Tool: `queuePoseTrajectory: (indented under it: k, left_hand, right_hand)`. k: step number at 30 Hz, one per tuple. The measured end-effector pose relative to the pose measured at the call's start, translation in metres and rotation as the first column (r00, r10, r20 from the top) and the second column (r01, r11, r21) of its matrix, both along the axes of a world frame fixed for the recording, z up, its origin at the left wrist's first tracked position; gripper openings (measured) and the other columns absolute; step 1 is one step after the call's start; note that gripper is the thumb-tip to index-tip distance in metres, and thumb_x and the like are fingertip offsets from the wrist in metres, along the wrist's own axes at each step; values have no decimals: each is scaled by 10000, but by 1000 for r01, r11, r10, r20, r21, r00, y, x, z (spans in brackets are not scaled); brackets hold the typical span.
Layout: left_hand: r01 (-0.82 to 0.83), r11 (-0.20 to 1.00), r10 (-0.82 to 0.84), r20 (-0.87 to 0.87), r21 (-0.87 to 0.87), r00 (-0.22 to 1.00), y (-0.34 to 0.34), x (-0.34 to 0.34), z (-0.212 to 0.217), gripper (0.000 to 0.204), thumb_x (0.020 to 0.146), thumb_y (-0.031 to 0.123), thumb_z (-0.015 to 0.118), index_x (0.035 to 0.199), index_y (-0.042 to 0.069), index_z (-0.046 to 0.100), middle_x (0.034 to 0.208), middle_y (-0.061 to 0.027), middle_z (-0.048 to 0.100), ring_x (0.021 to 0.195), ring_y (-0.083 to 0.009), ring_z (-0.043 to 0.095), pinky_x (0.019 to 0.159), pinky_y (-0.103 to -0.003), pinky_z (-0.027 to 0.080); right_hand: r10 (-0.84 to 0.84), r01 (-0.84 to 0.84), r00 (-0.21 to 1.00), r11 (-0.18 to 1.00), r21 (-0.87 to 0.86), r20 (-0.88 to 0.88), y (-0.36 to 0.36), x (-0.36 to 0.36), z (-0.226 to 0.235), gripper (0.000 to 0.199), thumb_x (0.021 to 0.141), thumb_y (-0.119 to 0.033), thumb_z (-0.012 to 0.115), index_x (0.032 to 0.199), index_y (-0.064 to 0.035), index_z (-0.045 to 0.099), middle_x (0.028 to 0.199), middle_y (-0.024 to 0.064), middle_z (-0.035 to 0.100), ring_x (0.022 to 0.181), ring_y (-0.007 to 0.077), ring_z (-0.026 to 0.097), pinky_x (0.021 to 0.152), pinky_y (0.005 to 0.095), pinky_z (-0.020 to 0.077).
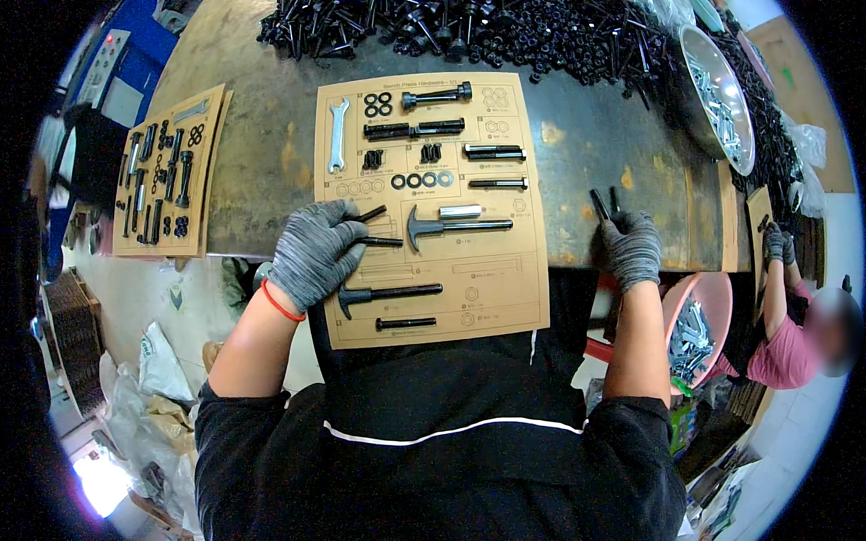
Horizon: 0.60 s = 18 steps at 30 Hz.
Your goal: The person arranges various black metal hardware components, including bolts, nuts, washers, and hammers, onto a cardboard template on a workbench. The person picks items from a large pile and places them into designated slots on the template.
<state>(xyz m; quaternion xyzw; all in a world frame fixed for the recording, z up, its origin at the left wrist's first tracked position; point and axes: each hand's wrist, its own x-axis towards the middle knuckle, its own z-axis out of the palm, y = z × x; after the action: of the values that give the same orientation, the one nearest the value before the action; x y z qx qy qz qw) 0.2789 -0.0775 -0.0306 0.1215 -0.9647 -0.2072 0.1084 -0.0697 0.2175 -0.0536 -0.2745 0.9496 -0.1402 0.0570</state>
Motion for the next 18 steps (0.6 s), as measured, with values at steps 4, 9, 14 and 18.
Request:
queuePoseTrajectory:
  k: [4, 9, 14, 18]
  left_hand:
    - [-64, 997, 64, -3, 42, 998, 0, 18, 1, 305, 678, 111, 725, 965, 52, 639, 939, -139, 631, 875, -339, 615, 799, -412, 502]
    - [-321, 943, 303, 163, 92, 939, 6, 31, 9, 544, 696, 252, 790, 1158, 61, 578, 1001, -161, 645, 933, -328, 632, 829, -406, 506]
    - [-318, 944, 236, 491, 88, 839, 4, 3, 17, 507, 748, 354, 745, 1153, 93, 585, 970, -154, 666, 914, -320, 652, 788, -417, 525]
    - [-302, 947, 212, 488, 112, 846, -1, 6, 14, 452, 767, 351, 723, 1118, 96, 598, 976, -148, 665, 921, -323, 648, 778, -427, 528]
  right_hand:
    - [355, -352, 934, 903, -246, -33, -40, 42, 31, 135, 731, -89, 725, 825, -19, 658, 758, 113, 624, 669, 216, 599, 661, 318, 500]
    - [839, -836, 538, 520, -176, -81, -119, 146, 56, 163, 670, -73, 717, 801, -61, 620, 871, 126, 604, 846, 299, 606, 747, 388, 523]
    - [874, -868, 481, 465, 176, 61, -173, 200, 37, 184, 761, -161, 652, 913, -58, 654, 989, 148, 610, 956, 297, 595, 855, 411, 478]
    - [837, -836, 541, 546, 52, -83, -173, 197, 29, 335, 724, -261, 714, 992, -70, 649, 1140, 140, 575, 1088, 321, 533, 959, 454, 400]
